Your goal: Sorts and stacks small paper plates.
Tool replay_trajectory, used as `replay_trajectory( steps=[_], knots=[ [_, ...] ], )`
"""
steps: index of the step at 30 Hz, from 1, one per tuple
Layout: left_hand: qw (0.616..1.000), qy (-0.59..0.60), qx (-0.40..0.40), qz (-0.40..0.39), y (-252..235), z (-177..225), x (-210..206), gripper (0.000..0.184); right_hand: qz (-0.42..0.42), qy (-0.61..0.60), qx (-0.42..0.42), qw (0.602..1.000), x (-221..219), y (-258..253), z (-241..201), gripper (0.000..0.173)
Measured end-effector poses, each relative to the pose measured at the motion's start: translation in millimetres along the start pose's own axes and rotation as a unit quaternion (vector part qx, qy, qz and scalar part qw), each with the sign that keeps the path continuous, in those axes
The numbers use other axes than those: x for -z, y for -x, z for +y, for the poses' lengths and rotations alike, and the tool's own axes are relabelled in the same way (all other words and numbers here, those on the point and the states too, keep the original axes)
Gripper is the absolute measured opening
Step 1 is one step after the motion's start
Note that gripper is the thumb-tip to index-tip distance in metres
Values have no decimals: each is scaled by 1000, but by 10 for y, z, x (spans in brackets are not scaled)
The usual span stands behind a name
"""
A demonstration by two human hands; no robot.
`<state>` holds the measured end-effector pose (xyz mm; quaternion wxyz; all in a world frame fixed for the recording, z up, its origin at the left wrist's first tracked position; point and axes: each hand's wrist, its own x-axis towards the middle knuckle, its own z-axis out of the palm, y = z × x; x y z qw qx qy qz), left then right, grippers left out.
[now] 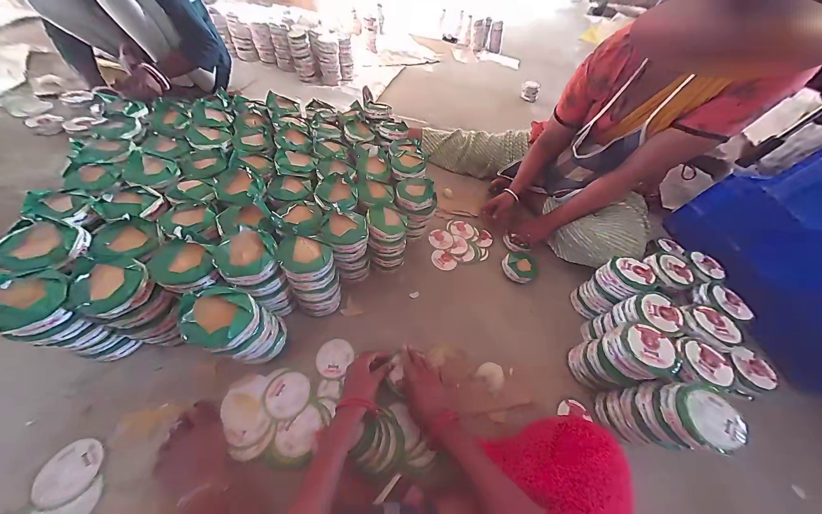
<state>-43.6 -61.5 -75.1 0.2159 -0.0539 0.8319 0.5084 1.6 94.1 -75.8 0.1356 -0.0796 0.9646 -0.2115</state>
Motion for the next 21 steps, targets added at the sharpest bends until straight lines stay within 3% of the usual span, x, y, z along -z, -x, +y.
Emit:
replay_trajectory(
  steps=[5,8,11,13,15,17,19,21],
  knots=[
    [999,22,17,-40,-39,-40,71,31,-32,18,10,999,16,-14,1,64],
    [991,-108,-18,-70,31,154,138,40,-21,-97,-20,995,160,10,18,65],
    [962,-248,-79,-81,176,422,4,85,121,-246,-84,958,197,128,144,62],
    [936,-335,-70,-82,229,508,-212,110,132,-304,-103,938,130,154,254,60],
    [921,-378,-69,-67,193,505,-380,115,114,-362,-110,919,116,154,316,55],
    [932,-352,-80,-40,159,486,-389,112,138,-453,-118,873,169,162,339,57],
    [959,-264,-99,-5,190,434,-309,111,181,-561,-157,792,173,152,330,57],
    [974,-160,-154,48,259,393,-299,112,154,-662,-213,702,301,167,205,53]
  ],
)
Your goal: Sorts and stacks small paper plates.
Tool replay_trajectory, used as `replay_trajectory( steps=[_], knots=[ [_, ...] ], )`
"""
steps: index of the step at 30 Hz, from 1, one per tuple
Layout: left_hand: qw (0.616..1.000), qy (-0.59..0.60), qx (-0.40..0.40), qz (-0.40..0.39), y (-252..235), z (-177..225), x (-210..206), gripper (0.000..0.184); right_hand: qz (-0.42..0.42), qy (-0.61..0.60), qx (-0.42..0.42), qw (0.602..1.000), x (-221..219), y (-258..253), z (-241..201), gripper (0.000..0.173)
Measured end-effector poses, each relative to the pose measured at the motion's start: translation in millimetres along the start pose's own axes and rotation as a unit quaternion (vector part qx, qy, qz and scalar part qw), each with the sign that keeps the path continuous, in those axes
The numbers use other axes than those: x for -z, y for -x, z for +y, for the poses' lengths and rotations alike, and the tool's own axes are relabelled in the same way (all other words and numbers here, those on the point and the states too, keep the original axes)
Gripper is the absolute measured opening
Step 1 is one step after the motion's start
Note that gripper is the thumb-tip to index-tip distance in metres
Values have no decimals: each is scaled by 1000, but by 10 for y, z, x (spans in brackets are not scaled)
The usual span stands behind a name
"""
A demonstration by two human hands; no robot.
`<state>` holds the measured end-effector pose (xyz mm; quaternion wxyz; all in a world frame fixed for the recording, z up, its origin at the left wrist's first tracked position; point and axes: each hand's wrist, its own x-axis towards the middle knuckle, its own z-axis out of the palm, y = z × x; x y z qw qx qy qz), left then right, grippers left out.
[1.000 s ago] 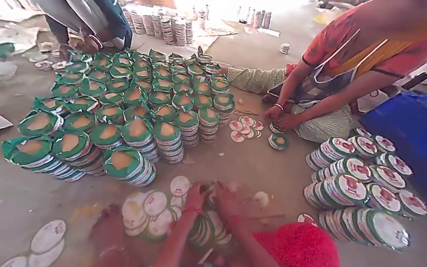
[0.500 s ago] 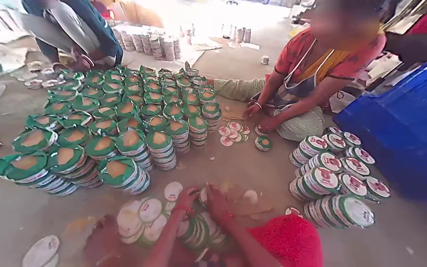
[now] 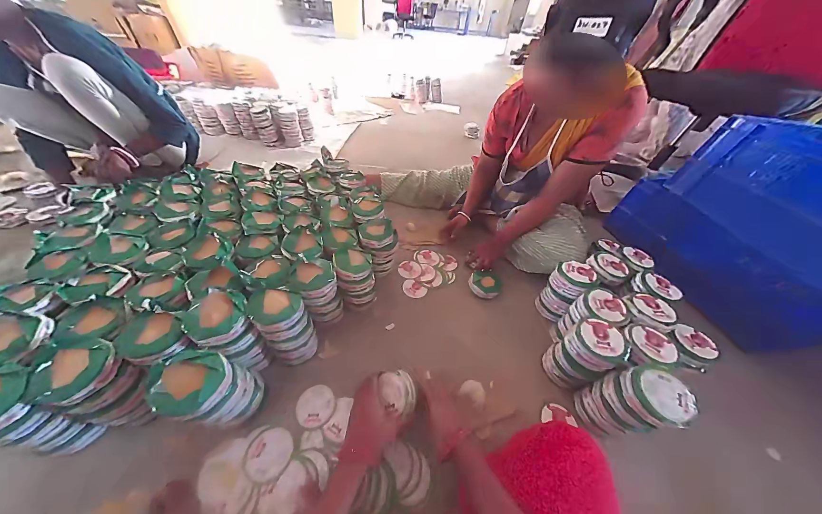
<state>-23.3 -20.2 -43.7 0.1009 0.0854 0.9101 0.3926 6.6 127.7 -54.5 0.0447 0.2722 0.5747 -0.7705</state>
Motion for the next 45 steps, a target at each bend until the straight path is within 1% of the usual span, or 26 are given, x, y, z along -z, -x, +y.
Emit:
replay_trajectory(
  steps=[2,3,4,5,6,7,8,9,10,11,12,15,17,19,21,23,24,25,27,29,32,33,36,39,42,45],
  knots=[
    [996,62,-49,43,47,46,-51,117,-69,-106,-110,986,-126,46,-207,67],
    [994,75,-63,42,44,68,-33,123,-98,-137,-127,977,-178,18,-288,72],
    [992,83,-76,51,19,65,24,132,-112,-134,-108,979,-235,-24,-379,69],
    [988,98,-89,77,-7,14,102,139,-109,-84,-54,989,-303,-60,-465,60],
    [981,131,-93,106,-34,-48,207,141,-96,16,29,995,-360,-109,-533,50],
    [973,162,-89,139,-63,-112,329,136,-85,172,119,974,-402,-195,-571,49],
    [964,181,-83,177,-97,-174,456,127,-56,355,197,912,-440,-317,-555,57],
    [957,187,-72,210,-118,-217,570,118,-32,512,234,826,-480,-438,-477,68],
    [952,188,-59,235,-129,-249,653,112,-24,618,239,749,-511,-562,-331,76],
    [947,194,-49,253,-137,-271,702,106,-31,670,231,704,-532,-678,-157,81],
    [943,199,-42,263,-140,-285,743,102,-48,696,202,688,-581,-744,-73,83],
    [941,174,-56,283,-129,-286,811,93,-101,712,150,679,-654,-812,-121,87],
    [938,120,-98,311,-137,-240,870,89,-105,709,152,681,-487,-877,-256,87],
    [918,44,-139,370,-103,-182,1048,86,-44,707,174,684,-182,-1084,-428,83],
    [884,-14,-143,445,-18,-170,1337,79,43,705,166,688,164,-1388,-710,82],
    [846,-31,-83,526,103,-223,1691,72,131,671,192,704,362,-1625,-1002,86],
    [828,-6,-36,559,158,-294,1867,71,149,647,219,715,329,-1648,-1120,91],
    [810,43,15,585,212,-395,2010,72,153,622,259,723,208,-1581,-1174,93],
    [757,180,123,616,263,-623,2190,69,110,575,324,743,-245,-1277,-1079,88],
    [731,307,220,569,286,-808,2262,62,-15,542,301,785,-857,-823,-843,78],
    [754,445,288,388,306,-1040,2150,68,-271,426,142,851,-1715,-375,-430,55],
    [758,466,295,348,279,-1127,2096,68,-326,361,102,868,-1972,-327,-314,52],
    [769,506,287,266,254,-1321,2030,70,-370,234,50,898,-2561,-359,-18,64],
    [775,511,287,235,222,-1406,2048,74,-370,195,31,908,-2878,-423,181,70],
    [782,495,286,248,200,-1394,1988,70,-355,171,24,919,-2878,-421,289,73],
    [790,515,238,234,220,-1343,1928,61,-336,148,34,930,-2729,-390,339,78]
  ],
)
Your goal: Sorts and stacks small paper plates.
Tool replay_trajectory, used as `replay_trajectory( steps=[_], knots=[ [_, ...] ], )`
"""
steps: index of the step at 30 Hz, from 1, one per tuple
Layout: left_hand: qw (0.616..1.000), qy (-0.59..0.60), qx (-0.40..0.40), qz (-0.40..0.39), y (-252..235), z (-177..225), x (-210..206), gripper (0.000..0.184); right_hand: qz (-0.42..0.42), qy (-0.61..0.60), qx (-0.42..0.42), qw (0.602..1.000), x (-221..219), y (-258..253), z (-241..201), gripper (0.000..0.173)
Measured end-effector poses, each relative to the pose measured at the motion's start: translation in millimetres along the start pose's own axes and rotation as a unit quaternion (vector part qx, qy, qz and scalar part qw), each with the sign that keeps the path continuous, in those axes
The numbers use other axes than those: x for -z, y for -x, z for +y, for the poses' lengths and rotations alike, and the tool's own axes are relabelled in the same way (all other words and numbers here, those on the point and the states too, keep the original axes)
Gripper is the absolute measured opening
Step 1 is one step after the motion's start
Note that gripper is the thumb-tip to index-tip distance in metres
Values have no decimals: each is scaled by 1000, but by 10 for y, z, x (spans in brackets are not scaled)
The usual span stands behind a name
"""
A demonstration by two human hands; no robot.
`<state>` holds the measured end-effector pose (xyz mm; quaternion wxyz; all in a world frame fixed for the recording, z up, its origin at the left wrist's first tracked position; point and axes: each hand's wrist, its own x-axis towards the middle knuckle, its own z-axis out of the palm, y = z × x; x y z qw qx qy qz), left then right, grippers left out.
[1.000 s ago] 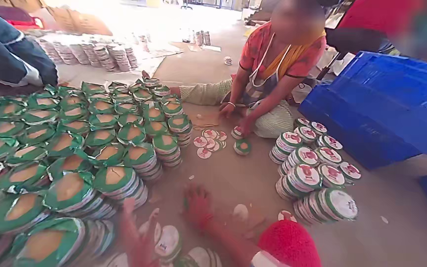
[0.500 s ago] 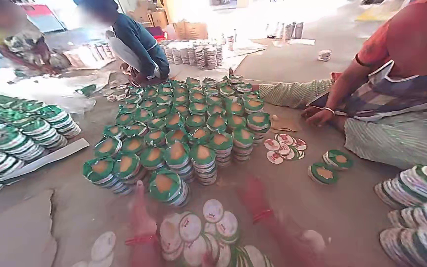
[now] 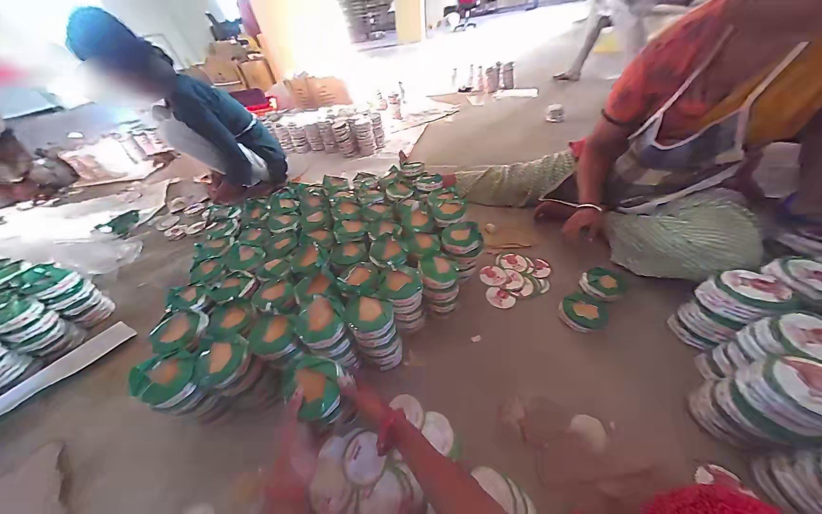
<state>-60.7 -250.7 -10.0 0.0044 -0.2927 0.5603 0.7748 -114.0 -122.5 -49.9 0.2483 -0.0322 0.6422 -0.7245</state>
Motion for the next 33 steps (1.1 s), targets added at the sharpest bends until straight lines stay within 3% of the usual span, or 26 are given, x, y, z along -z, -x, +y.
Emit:
replay_trajectory(
  steps=[4,9,14,21,26,30,33],
  knots=[
    [997,25,-20,-68,157,-55,-209,56,47,-8,10,999,172,306,-27,87],
    [995,25,-6,-100,381,-7,-550,50,49,-47,39,997,414,619,-281,73],
    [993,-42,38,-107,580,-102,-916,51,50,-96,-66,992,754,1044,-511,72],
    [974,-131,100,-158,874,-206,-1252,59,48,-125,-95,986,1229,1559,-504,69],
    [947,-200,-16,-249,1037,-402,-1498,83,31,-175,-111,978,1682,2010,-561,59],
    [922,-210,40,-323,1116,-589,-1579,106,53,-219,-113,968,1870,2267,-469,36],
    [900,-177,109,-383,1085,-638,-1483,104,57,-179,-96,977,1946,2372,-352,70]
  ],
)
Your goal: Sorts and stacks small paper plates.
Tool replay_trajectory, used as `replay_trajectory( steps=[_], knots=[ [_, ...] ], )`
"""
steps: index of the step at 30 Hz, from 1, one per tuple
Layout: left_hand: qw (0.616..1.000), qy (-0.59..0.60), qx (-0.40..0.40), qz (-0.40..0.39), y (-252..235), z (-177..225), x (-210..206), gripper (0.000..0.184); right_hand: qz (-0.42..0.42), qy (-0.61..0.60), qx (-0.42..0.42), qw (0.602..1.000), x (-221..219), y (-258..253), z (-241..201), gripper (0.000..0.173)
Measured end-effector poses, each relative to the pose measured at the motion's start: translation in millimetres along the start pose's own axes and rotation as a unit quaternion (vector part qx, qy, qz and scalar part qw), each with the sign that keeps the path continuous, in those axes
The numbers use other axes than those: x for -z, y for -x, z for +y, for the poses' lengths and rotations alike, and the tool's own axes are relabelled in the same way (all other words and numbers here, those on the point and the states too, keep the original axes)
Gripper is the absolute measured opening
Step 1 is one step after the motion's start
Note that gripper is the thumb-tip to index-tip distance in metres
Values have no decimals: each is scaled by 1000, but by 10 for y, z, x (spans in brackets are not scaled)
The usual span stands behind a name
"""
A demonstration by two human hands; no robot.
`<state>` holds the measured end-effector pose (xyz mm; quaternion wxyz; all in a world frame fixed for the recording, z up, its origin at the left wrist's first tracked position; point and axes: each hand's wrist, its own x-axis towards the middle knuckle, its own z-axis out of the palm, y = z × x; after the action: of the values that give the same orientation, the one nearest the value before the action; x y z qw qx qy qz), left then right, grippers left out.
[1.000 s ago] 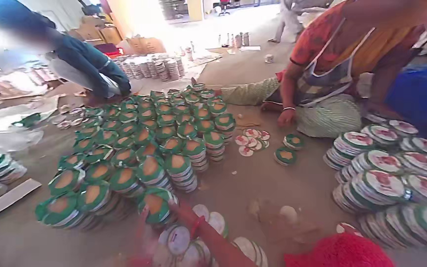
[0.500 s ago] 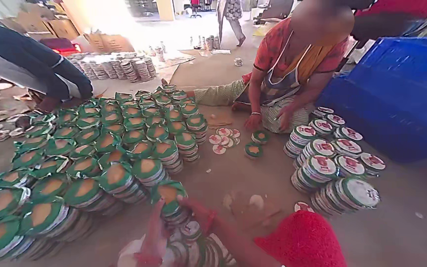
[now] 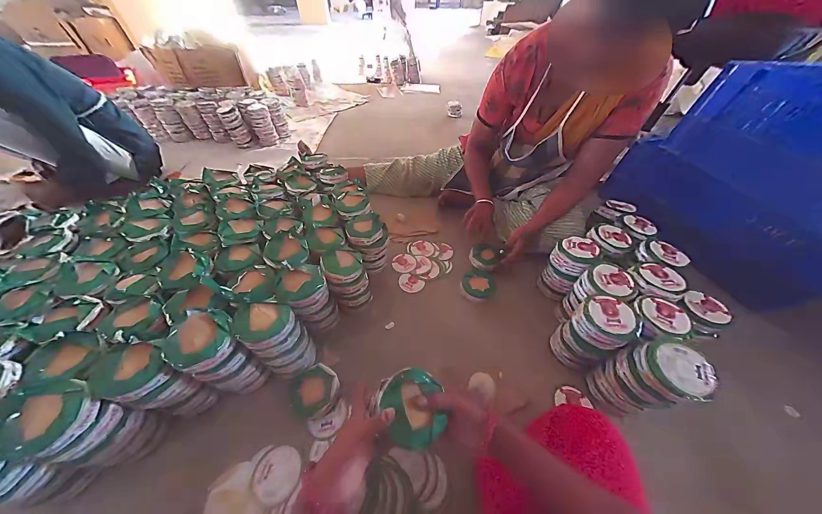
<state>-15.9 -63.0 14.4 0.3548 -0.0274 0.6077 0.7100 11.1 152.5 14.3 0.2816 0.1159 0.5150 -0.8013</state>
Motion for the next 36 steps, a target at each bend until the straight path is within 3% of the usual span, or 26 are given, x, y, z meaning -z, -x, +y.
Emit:
replay_trajectory(
  steps=[3,5,9,11,13,15,16,18,19,20,21,23,25,26,29,32,34,36],
  knots=[
    [997,-6,47,-62,47,-25,39,104,14,67,-20,997,-2,78,14,82],
    [995,-1,63,-73,46,-120,52,107,17,114,-18,993,-19,114,23,71],
    [996,42,79,-15,-18,-339,-9,94,21,114,-46,992,46,45,86,59],
    [1000,2,26,-8,-119,-339,8,105,4,133,-10,991,170,-76,100,76],
    [986,-108,-125,-26,-202,-255,110,124,-25,224,123,966,252,-156,20,110],
    [907,-236,-342,-61,-352,-109,263,142,-72,358,312,877,337,-250,-158,137],
    [848,-298,-434,-55,-442,-25,332,145,-84,412,386,821,326,-279,-289,139],
    [729,-397,-558,-4,-603,143,428,134,-72,495,475,724,276,-362,-475,119],
    [684,-406,-606,18,-704,163,467,124,-68,513,496,697,284,-421,-494,99],
    [667,-391,-634,18,-808,123,512,108,-62,520,494,694,296,-461,-480,75],
    [672,-376,-638,4,-893,8,575,95,-50,548,481,683,336,-495,-408,54],
    [693,-383,-611,-10,-997,-383,736,77,-61,617,528,580,552,-630,-110,30],
    [602,-483,-635,-28,-936,-623,824,45,-90,693,550,457,804,-660,154,30],
    [555,-520,-647,-53,-915,-612,832,42,-99,707,555,426,890,-641,187,32],
    [510,-573,-629,-123,-840,-559,850,50,-153,711,514,455,931,-468,136,36],
    [522,-583,-603,-156,-764,-339,885,61,-172,740,467,452,882,-444,-18,52],
    [593,-545,-575,-147,-631,-167,841,48,-175,745,458,452,813,-405,-56,60],
    [692,-498,-520,-53,-496,-13,646,66,-175,753,439,458,729,-304,-100,59]
  ],
)
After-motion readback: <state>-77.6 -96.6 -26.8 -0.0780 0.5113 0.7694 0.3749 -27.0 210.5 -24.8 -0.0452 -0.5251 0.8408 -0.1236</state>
